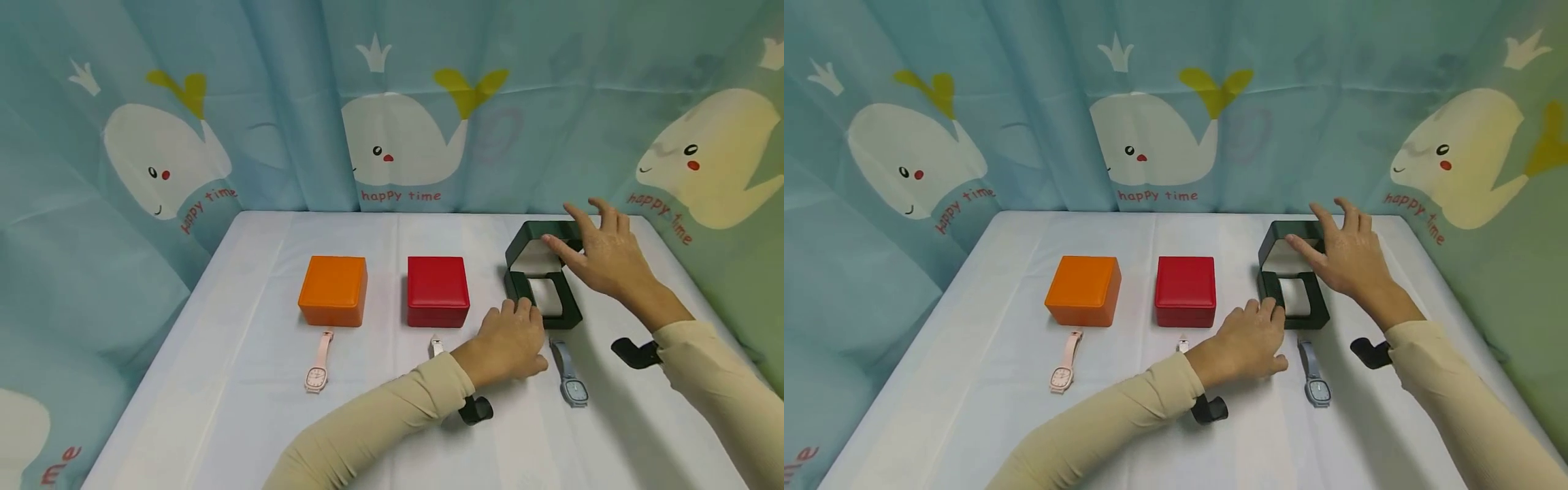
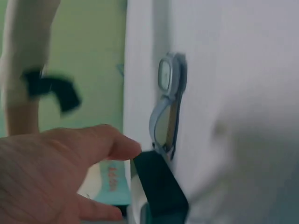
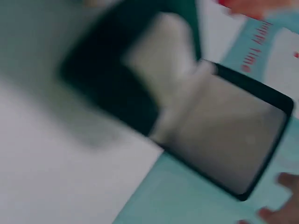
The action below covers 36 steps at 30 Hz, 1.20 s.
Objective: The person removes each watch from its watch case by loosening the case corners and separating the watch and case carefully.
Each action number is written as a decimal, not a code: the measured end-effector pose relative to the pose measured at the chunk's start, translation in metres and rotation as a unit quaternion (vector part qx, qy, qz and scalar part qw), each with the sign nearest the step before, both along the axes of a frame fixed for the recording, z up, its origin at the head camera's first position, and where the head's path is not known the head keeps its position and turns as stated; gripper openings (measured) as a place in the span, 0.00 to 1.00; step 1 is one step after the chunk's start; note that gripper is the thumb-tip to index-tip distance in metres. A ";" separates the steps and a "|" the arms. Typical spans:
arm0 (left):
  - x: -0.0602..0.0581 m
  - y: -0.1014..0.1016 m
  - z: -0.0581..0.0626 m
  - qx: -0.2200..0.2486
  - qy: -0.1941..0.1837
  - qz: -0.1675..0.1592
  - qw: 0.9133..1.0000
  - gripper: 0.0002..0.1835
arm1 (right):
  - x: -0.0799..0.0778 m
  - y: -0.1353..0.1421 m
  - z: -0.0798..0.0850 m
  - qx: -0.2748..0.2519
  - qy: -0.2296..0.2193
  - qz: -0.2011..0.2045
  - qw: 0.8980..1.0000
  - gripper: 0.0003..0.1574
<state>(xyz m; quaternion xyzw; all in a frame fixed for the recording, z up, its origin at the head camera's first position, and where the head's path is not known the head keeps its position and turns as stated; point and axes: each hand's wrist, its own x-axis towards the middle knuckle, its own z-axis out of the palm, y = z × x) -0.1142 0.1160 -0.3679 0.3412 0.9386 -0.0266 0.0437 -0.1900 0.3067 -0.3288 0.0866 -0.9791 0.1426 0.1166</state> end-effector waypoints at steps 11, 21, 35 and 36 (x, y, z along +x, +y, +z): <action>0.011 0.006 -0.010 -0.065 -0.051 0.011 0.997 0.46 | -0.027 -0.023 0.009 0.010 -0.193 -0.068 0.979 0.67; 0.006 0.011 -0.010 -0.102 -0.023 0.000 0.995 0.35 | -0.015 -0.025 0.001 0.014 -0.160 -0.080 0.984 0.67; 0.004 0.008 -0.008 -0.116 -0.032 -0.010 0.993 0.36 | -0.002 -0.027 -0.009 0.010 -0.098 -0.080 0.992 0.64; 0.004 0.007 -0.008 -0.114 -0.033 -0.010 0.993 0.37 | -0.001 -0.027 -0.008 0.010 -0.097 -0.083 0.992 0.63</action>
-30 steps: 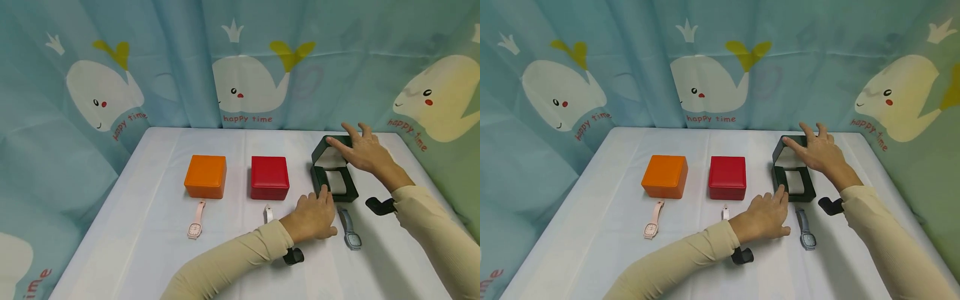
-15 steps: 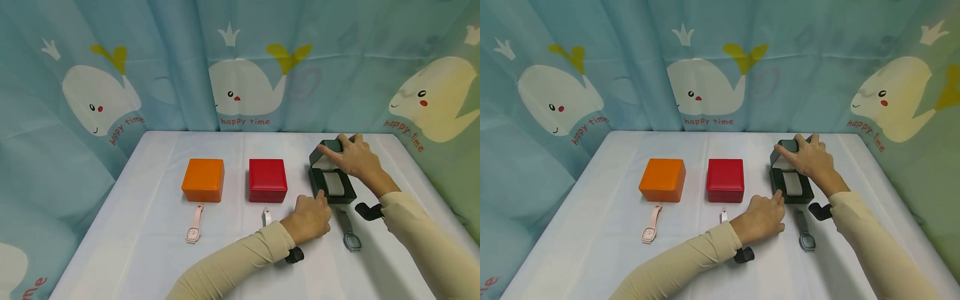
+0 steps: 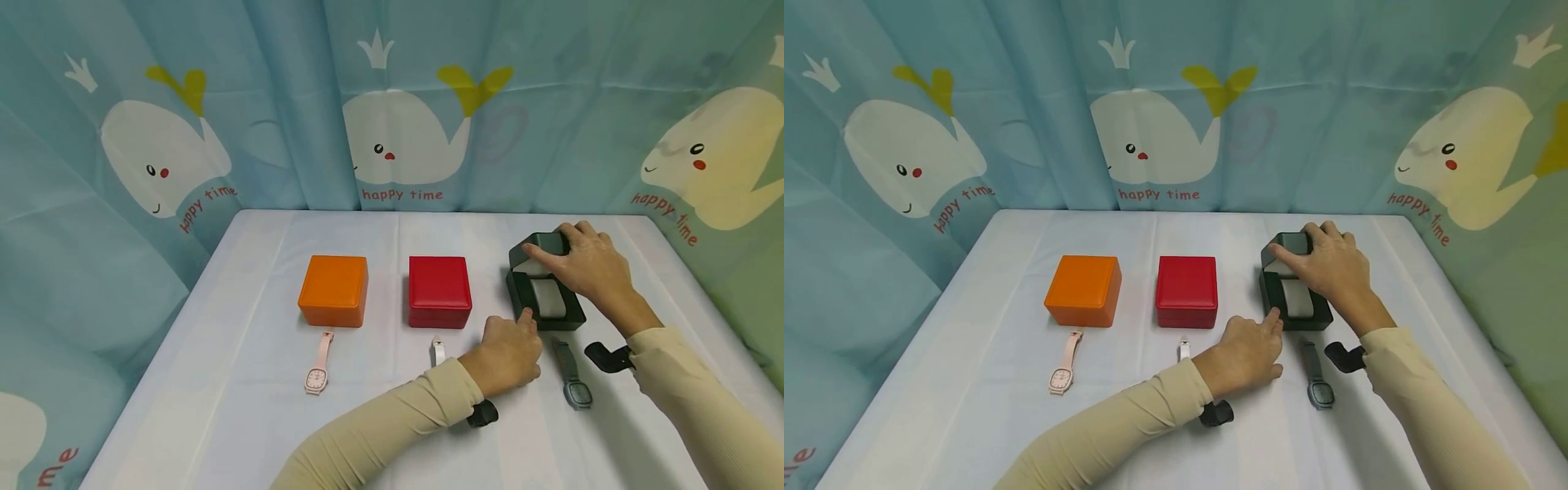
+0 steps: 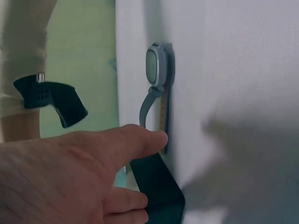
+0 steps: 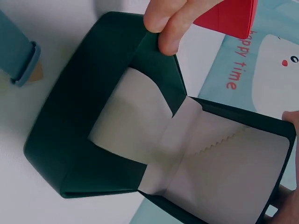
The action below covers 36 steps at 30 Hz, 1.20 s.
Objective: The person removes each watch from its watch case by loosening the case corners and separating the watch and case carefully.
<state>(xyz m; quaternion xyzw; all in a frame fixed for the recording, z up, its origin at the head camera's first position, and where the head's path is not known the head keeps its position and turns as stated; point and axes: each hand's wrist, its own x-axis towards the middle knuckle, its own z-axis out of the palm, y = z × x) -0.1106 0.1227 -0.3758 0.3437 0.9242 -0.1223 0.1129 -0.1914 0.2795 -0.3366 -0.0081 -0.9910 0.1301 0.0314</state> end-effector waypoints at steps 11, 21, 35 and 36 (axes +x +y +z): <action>-0.005 -0.010 0.000 0.028 -0.015 0.006 0.999 0.39 | 0.008 -0.003 0.010 0.010 -0.017 0.003 1.000 0.63; -0.009 -0.011 -0.001 0.032 -0.019 0.007 0.999 0.42 | 0.019 -0.007 0.006 0.049 -0.019 0.015 0.999 0.59; -0.003 -0.011 -0.007 0.045 0.007 -0.004 0.999 0.45 | 0.028 -0.001 -0.001 0.054 -0.023 0.032 0.998 0.57; -0.003 -0.011 -0.007 0.046 0.007 -0.004 0.999 0.45 | 0.030 -0.002 -0.004 0.053 -0.019 0.033 0.998 0.57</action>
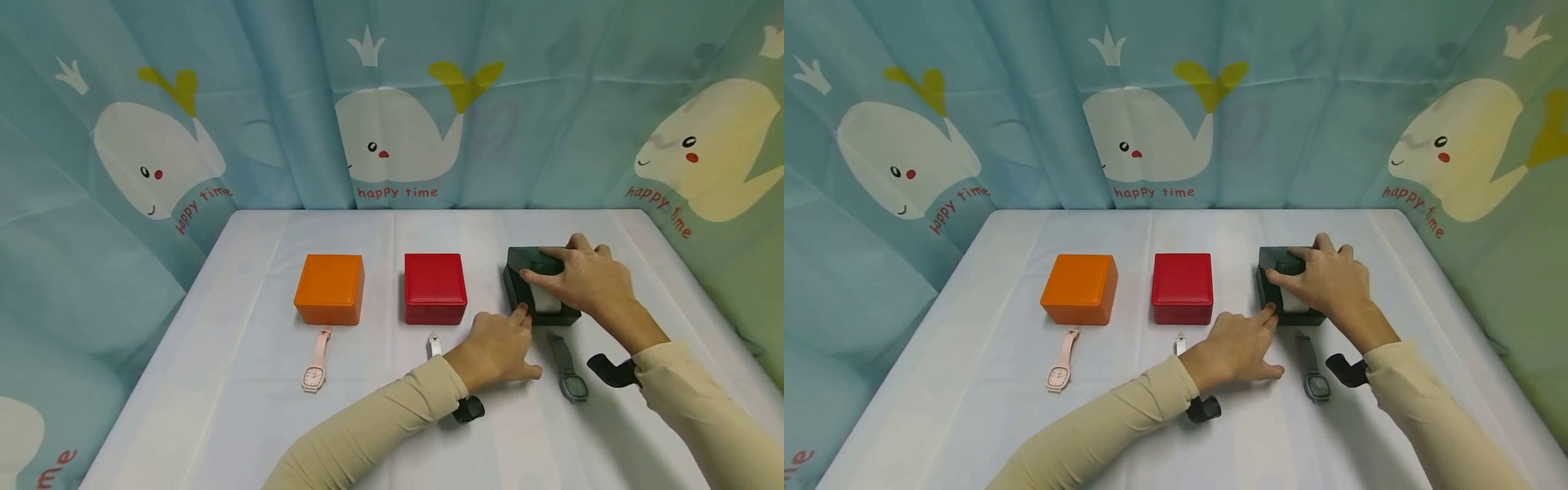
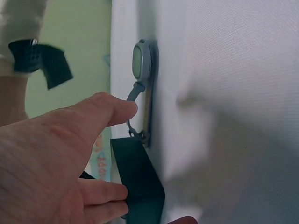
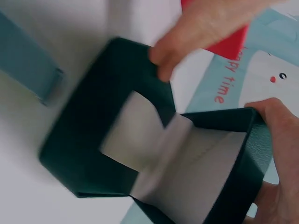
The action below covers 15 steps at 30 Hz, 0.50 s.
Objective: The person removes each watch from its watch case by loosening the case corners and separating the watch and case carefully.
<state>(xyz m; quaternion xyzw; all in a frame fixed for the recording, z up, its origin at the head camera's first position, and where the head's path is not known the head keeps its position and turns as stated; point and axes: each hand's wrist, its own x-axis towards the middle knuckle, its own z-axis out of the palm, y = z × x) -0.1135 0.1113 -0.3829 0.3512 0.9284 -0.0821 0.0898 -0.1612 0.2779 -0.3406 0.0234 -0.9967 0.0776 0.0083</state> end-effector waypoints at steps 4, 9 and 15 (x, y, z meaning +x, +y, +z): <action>0.000 -0.002 -0.002 0.006 0.006 -0.004 1.000 0.44 | 0.009 -0.002 -0.011 -0.002 0.026 0.002 1.000 0.55; 0.001 -0.002 -0.005 0.015 0.019 -0.007 1.000 0.44 | 0.017 -0.004 -0.021 -0.001 0.058 0.002 0.998 0.53; 0.002 -0.002 -0.006 0.017 0.019 -0.003 1.000 0.45 | 0.023 -0.004 -0.026 -0.009 0.077 -0.003 0.997 0.54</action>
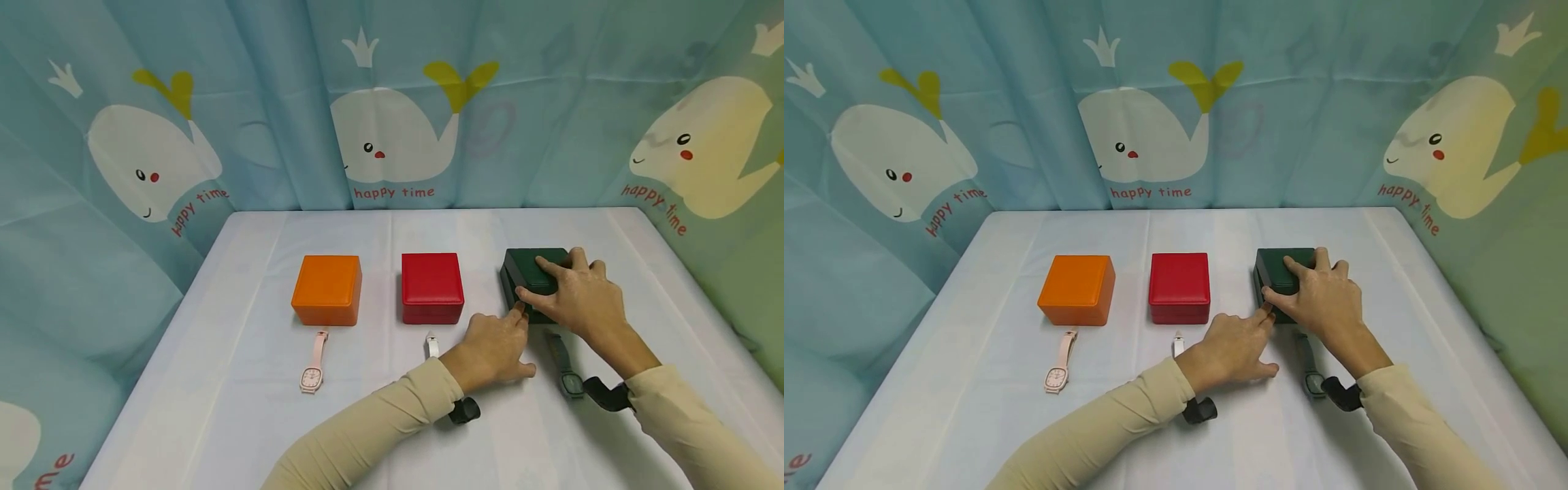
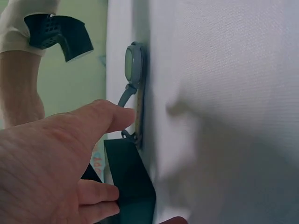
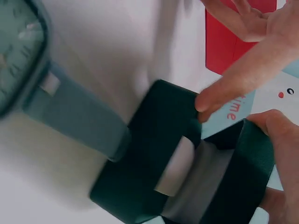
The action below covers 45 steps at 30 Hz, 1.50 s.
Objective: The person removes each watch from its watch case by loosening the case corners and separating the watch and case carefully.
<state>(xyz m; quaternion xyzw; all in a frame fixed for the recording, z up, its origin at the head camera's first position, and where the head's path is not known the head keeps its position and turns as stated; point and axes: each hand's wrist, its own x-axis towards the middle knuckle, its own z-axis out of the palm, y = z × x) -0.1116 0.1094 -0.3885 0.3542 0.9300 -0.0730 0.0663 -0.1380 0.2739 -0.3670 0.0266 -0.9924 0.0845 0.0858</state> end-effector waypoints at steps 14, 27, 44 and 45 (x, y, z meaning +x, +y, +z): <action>-0.002 -0.006 -0.002 0.005 -0.017 -0.002 1.000 0.46 | 0.006 0.000 -0.008 -0.017 0.038 0.008 0.999 0.52; -0.002 -0.012 -0.002 0.017 -0.045 -0.010 0.999 0.46 | 0.009 -0.003 -0.013 -0.013 0.037 -0.005 0.999 0.53; -0.003 -0.019 -0.003 0.060 -0.092 -0.002 0.994 0.40 | 0.014 0.000 -0.005 -0.011 -0.047 0.005 0.999 0.53; -0.003 -0.019 -0.003 0.065 -0.096 0.000 0.993 0.39 | 0.013 0.002 -0.004 -0.012 -0.056 0.007 0.998 0.52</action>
